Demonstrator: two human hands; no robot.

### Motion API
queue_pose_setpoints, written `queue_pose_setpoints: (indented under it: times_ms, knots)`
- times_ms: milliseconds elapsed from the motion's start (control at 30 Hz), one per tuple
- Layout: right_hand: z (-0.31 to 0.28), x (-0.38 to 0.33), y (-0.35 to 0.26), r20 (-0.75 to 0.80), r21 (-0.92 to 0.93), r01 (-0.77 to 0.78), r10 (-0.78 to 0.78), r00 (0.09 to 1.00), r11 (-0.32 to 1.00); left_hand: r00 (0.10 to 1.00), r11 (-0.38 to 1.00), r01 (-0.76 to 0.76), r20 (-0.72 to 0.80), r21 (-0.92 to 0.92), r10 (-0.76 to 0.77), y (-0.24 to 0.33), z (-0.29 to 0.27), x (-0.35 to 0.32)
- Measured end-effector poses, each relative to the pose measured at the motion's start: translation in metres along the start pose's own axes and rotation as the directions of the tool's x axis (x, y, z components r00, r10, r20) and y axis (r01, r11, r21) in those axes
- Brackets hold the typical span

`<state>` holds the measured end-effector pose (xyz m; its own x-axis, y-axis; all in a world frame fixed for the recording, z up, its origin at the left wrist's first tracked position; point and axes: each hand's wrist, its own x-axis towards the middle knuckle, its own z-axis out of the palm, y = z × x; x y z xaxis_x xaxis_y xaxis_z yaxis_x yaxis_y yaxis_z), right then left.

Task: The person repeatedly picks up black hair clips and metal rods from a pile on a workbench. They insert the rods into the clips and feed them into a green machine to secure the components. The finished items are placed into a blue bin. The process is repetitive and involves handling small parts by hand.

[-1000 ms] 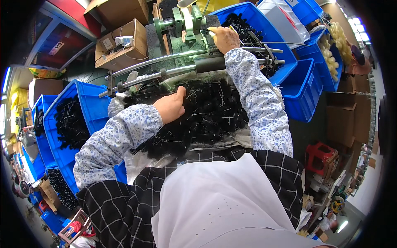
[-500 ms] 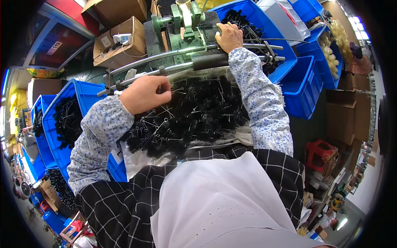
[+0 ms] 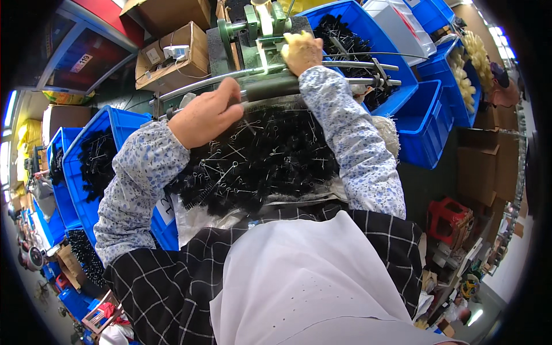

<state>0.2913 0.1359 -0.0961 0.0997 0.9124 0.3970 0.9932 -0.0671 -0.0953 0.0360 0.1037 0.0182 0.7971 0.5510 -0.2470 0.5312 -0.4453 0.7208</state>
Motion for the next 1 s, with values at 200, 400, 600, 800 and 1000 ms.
queue_pose_setpoints:
  times_ms: [200,400,600,800,1000]
  knots:
    - [-0.006,0.005,0.056,0.161,-0.051,-0.054,0.062,0.985,0.997,0.994,0.992,-0.097,-0.06,-0.076,0.092,-0.016,-0.004,-0.005]
    - [0.007,0.025,0.096,0.297,-0.067,-0.062,0.079,0.952,0.996,0.988,0.98,-0.15,0.012,-0.13,0.153,-0.001,0.007,0.017]
    - [-0.061,0.015,0.095,0.004,-0.186,-0.064,0.066,0.998,0.98,0.986,0.979,-0.136,-0.117,-0.154,0.119,-0.011,0.023,0.032]
    - [-0.089,-0.047,-0.017,0.498,0.761,-0.204,-0.352,0.793,0.616,0.94,0.951,-0.202,-0.32,-0.232,0.122,-0.005,0.039,0.051]
    - [-0.053,-0.024,-0.001,0.106,0.112,0.127,-0.139,0.985,0.986,0.991,0.998,-0.036,-0.129,-0.055,0.028,-0.048,0.036,0.008]
